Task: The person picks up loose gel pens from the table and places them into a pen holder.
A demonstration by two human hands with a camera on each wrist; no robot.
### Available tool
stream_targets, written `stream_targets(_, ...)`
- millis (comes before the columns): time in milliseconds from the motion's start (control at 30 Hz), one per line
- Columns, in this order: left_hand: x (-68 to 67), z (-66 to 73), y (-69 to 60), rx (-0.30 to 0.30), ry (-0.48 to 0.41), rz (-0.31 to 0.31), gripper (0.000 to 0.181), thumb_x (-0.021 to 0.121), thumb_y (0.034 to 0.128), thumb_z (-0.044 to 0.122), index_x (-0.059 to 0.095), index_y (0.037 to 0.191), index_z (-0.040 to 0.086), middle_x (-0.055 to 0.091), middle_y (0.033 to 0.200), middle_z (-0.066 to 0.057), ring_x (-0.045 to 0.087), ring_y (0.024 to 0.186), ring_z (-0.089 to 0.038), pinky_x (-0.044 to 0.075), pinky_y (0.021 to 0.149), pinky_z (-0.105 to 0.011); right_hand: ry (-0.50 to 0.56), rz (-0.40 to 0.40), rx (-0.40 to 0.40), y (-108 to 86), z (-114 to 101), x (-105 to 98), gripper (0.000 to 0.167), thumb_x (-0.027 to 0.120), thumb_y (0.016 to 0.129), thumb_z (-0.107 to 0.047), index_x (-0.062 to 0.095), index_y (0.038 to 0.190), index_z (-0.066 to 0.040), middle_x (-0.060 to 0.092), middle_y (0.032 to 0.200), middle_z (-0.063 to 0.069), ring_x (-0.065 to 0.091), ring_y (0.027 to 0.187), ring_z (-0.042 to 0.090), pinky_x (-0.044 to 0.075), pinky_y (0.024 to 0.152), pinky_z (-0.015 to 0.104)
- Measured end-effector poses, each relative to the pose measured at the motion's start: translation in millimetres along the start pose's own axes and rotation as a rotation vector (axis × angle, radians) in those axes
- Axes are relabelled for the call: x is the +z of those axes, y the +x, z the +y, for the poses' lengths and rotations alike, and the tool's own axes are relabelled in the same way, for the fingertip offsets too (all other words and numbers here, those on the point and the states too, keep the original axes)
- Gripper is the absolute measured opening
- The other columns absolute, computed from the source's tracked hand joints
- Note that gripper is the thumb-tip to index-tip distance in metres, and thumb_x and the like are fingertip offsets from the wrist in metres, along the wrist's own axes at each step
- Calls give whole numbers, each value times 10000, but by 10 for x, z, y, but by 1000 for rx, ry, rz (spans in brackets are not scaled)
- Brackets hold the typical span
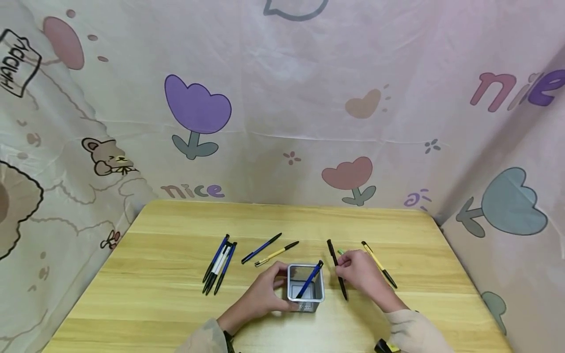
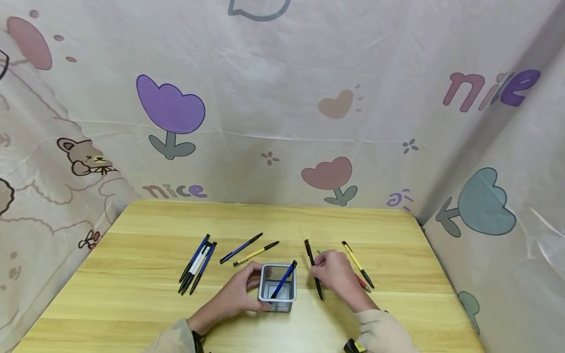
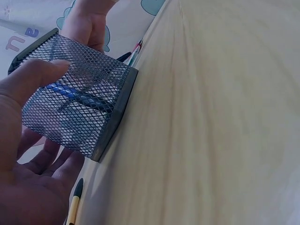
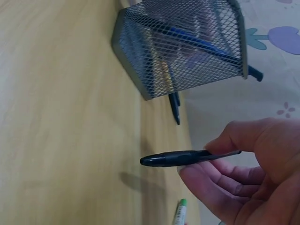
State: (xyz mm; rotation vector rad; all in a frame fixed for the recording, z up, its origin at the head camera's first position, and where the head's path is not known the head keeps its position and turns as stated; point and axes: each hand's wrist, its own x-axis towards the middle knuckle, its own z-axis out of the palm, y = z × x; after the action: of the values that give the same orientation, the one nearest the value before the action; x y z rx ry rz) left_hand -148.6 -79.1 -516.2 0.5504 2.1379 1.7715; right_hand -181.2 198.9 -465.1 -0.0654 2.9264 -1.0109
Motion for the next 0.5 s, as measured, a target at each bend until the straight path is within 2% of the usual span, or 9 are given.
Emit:
stream_targets(233, 8, -8, 20, 2, -15, -10, 736, 932, 720, 120, 520, 1329, 78, 588, 1384, -155, 610, 1316, -324, 507, 1162, -311, 53, 33, -19, -37, -88, -124, 78, 733, 798, -83, 768, 866, -68, 746, 748, -22, 652, 616, 63, 559, 636, 202)
stream_targets(400, 14, 1, 19, 7, -10, -8, 740, 936, 711, 108, 521, 1322, 57, 588, 1383, -154, 606, 1317, -322, 499, 1173, -329, 148, 26, -14, -68, -127, -173, 86, 742, 831, -67, 761, 913, -48, 759, 791, 10, 699, 629, 94, 589, 609, 195)
stream_targets(500, -2, 1, 9, 7, -8, -12, 740, 936, 716, 114, 519, 1325, 56, 582, 1396, -146, 601, 1328, -329, 499, 1173, -336, 200, 28, -47, -81, -154, -195, 90, 757, 844, -50, 757, 933, -38, 764, 816, 30, 705, 645, 100, 597, 612, 186)
